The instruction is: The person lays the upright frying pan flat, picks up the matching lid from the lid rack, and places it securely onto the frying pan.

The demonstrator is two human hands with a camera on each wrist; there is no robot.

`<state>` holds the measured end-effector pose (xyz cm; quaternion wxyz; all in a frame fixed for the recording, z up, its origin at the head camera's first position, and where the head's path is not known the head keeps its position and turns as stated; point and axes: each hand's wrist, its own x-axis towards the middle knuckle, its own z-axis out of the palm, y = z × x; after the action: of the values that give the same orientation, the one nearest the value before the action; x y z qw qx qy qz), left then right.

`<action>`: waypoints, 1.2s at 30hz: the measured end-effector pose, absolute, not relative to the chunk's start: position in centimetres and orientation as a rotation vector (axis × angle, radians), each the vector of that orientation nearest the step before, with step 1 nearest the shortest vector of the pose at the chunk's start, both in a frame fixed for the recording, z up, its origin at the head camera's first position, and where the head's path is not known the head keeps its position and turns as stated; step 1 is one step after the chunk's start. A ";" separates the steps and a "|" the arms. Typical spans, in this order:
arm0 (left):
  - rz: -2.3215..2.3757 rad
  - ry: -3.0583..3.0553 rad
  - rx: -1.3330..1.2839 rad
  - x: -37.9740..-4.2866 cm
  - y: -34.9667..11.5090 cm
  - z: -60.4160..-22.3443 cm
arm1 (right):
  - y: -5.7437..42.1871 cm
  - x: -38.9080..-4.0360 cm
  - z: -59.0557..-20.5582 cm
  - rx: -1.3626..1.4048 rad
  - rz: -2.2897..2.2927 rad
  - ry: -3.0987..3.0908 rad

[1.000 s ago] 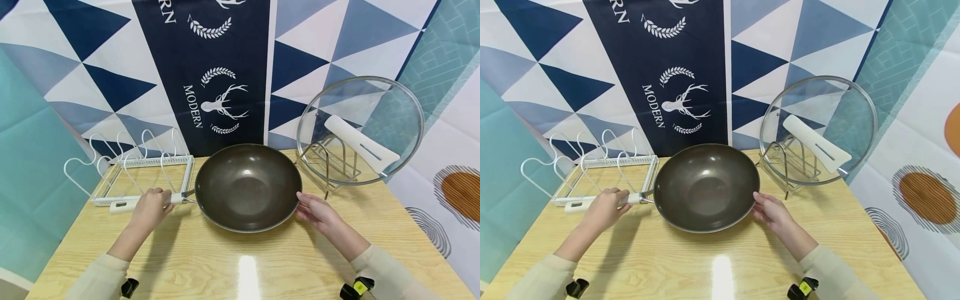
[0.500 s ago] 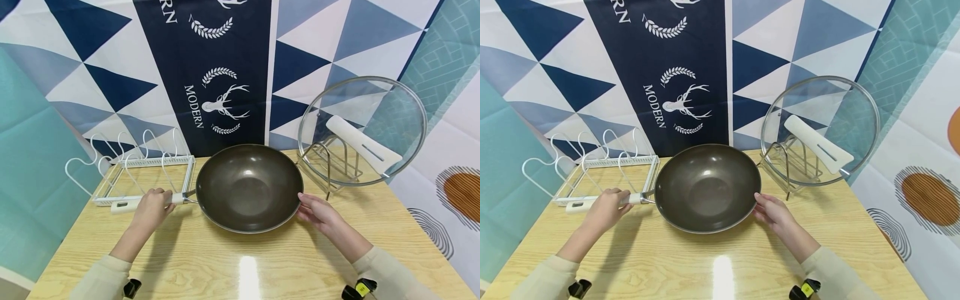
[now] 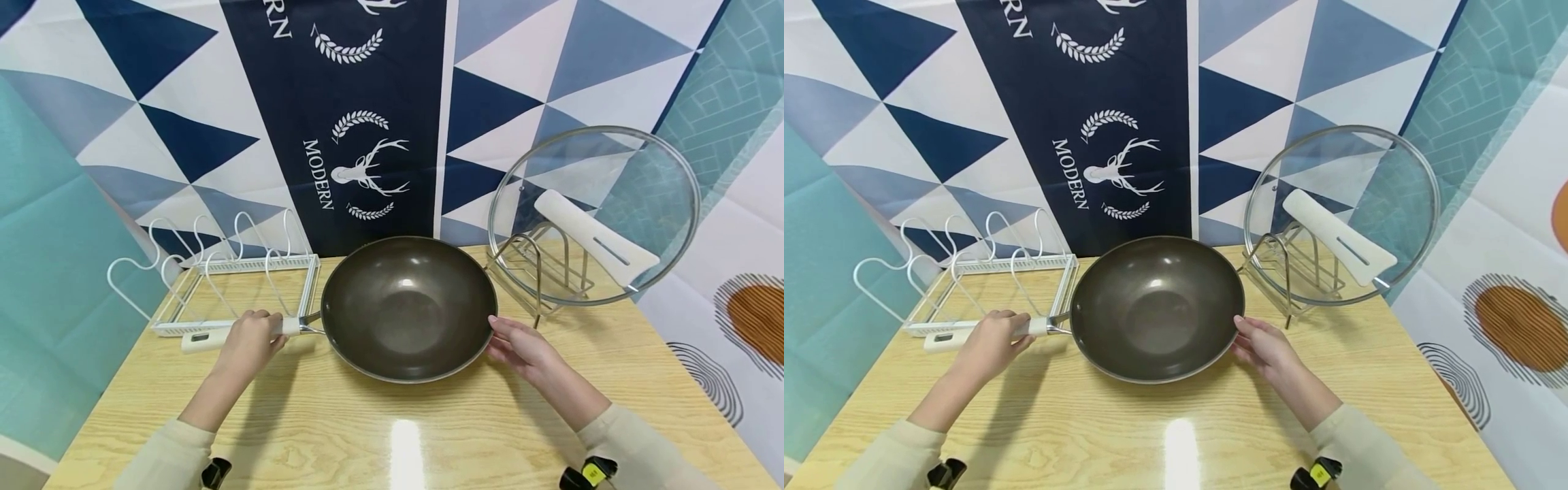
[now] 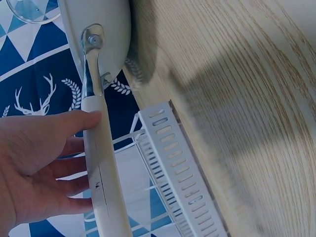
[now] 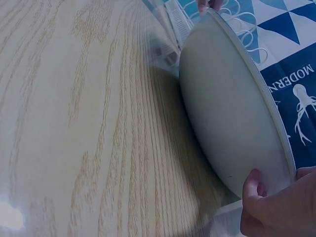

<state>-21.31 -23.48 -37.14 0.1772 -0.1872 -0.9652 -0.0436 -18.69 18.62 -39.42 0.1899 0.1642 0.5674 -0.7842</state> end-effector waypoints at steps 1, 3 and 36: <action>-0.125 -2.731 -0.528 -21.3 -23.5 -37.2 | 18.6 -18.7 -39.4 0.458 -2.202 1.596; -0.133 -2.735 -0.520 -21.2 -23.6 -37.3 | 18.5 -18.8 -39.3 0.454 -2.198 1.599; -0.217 -2.790 -0.534 -22.3 -24.9 -36.9 | 18.8 -19.2 -40.0 0.453 -2.105 1.675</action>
<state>-22.25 -24.94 -36.94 0.1459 -0.1853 -0.9688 -0.0755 -19.18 18.79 -39.99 0.2054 0.1624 0.6011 -0.7551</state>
